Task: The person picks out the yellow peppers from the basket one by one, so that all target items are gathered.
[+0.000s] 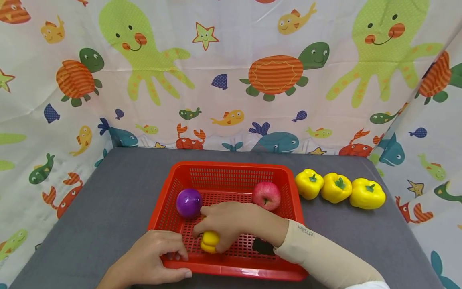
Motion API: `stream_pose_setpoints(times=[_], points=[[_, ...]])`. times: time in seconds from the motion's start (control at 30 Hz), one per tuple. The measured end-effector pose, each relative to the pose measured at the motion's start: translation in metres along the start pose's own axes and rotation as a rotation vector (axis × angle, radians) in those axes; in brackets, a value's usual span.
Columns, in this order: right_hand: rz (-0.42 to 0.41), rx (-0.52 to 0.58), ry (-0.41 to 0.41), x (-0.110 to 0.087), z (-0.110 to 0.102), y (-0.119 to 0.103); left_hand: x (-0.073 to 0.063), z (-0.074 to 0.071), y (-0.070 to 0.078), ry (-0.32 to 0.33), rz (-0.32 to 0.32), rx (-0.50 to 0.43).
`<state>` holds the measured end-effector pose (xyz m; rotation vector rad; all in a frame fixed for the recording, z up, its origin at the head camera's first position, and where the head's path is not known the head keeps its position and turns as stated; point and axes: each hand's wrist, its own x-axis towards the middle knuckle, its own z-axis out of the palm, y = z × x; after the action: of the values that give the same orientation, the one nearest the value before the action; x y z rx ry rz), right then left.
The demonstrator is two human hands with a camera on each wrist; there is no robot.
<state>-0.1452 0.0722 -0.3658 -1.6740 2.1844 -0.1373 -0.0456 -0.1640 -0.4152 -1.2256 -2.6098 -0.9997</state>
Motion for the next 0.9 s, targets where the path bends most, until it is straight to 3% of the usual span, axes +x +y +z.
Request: stream_pose_setpoints(times=[0.2, 0.43, 0.9], points=[[0.070, 0.091, 0.072, -0.019, -0.004, 0.005, 0.000, 0.000, 0.002, -0.017, -0.049, -0.022], [0.037, 0.146, 0.232, -0.036, -0.009, 0.005, 0.000, -0.002, 0.004, -0.033, -0.091, -0.050], [0.116, 0.198, 0.298, -0.054, -0.009, 0.005, 0.001, -0.002, 0.004, -0.044, -0.110, -0.052]])
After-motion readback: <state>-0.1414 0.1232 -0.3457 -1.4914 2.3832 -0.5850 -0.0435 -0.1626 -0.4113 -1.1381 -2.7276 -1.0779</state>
